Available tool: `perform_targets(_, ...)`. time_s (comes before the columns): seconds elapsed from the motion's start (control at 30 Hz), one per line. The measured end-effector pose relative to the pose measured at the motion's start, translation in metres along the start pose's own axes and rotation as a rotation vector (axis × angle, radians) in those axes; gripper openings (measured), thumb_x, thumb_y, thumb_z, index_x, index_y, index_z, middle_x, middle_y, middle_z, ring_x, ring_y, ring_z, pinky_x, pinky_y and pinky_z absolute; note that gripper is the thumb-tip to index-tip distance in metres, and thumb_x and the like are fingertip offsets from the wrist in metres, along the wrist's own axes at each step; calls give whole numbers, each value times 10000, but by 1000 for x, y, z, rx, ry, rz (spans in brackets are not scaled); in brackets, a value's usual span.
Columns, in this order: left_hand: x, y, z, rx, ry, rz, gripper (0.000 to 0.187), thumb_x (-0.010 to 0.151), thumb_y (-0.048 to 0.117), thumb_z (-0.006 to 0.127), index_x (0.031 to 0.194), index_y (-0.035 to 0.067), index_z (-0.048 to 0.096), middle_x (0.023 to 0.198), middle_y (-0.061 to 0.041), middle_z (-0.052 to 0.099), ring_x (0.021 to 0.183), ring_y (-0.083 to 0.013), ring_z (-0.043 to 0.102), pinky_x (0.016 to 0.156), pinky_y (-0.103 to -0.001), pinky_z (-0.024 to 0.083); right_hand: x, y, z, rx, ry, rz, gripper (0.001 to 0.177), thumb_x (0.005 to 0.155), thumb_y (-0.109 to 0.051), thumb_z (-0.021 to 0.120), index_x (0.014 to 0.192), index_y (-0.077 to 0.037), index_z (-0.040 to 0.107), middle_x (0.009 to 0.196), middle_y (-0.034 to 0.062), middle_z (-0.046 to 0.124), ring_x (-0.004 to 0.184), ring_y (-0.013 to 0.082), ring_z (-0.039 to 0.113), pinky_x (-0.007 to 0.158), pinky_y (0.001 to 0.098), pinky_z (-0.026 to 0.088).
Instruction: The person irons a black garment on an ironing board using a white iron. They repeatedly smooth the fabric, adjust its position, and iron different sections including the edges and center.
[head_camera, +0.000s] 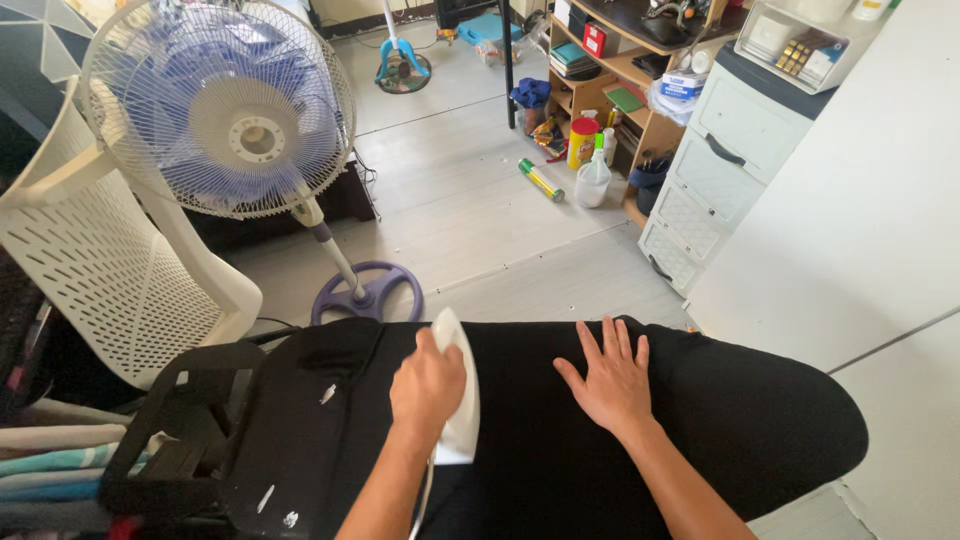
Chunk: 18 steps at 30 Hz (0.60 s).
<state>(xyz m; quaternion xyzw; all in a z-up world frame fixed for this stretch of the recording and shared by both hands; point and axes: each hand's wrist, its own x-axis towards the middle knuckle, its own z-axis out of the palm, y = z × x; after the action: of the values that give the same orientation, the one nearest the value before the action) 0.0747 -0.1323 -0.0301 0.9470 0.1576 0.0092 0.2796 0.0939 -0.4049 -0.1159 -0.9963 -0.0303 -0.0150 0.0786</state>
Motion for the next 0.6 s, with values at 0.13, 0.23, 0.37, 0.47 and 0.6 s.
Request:
perform_targets(0.13, 58, 15, 5, -42, -15, -67, 506, 1012, 400, 541, 1328, 7, 573, 1185, -341, 733, 1147, -549, 695, 1023, -607, 541, 0, 3, 5, 30, 45, -22, 848, 1022, -739, 418, 1655, -175, 383, 1728, 232, 262, 1631, 380, 147, 1282, 632, 69)
perform_targets(0.23, 78, 22, 6, -76, -23, -94, 510, 1010, 389, 528, 1349, 10, 559, 1236, -333, 722, 1200, -542, 678, 1058, -601, 520, 0, 5, 8, 49, 72, -32, 852, 1014, -739, 431, 1652, -177, 397, 1719, 230, 288, 1627, 381, 168, 1285, 638, 73)
perform_targets(0.37, 59, 21, 9, -67, -63, -90, 521, 1003, 398, 541, 1366, 24, 542, 1233, -339, 714, 1202, -550, 667, 1060, -606, 513, 6, 14, 4, 23, 15, -50, 816, 1019, -726, 452, 1644, -202, 414, 1701, 220, 320, 1620, 374, 199, 1268, 665, 89)
perform_targets(0.47, 10, 12, 13, -53, -40, 28, 510, 1002, 407, 589, 1341, 28, 554, 1116, -359, 739, 1103, -577, 694, 1008, -632, 534, 14, 33, -3, 52, 63, -89, 693, 1032, -638, 464, 1563, -198, 533, 1624, 187, 456, 1558, 344, 333, 1222, 740, 128)
perform_targets(0.6, -73, 7, 16, -52, -105, 67, 513, 1008, 372, 583, 1388, 41, 489, 976, -333, 759, 941, -555, 743, 872, -606, 597, 23, 67, -10, 16, 154, -13, 531, 1035, -570, 520, 1345, -190, 721, 1393, 110, 674, 1420, 326, 548, 1259, 709, 222)
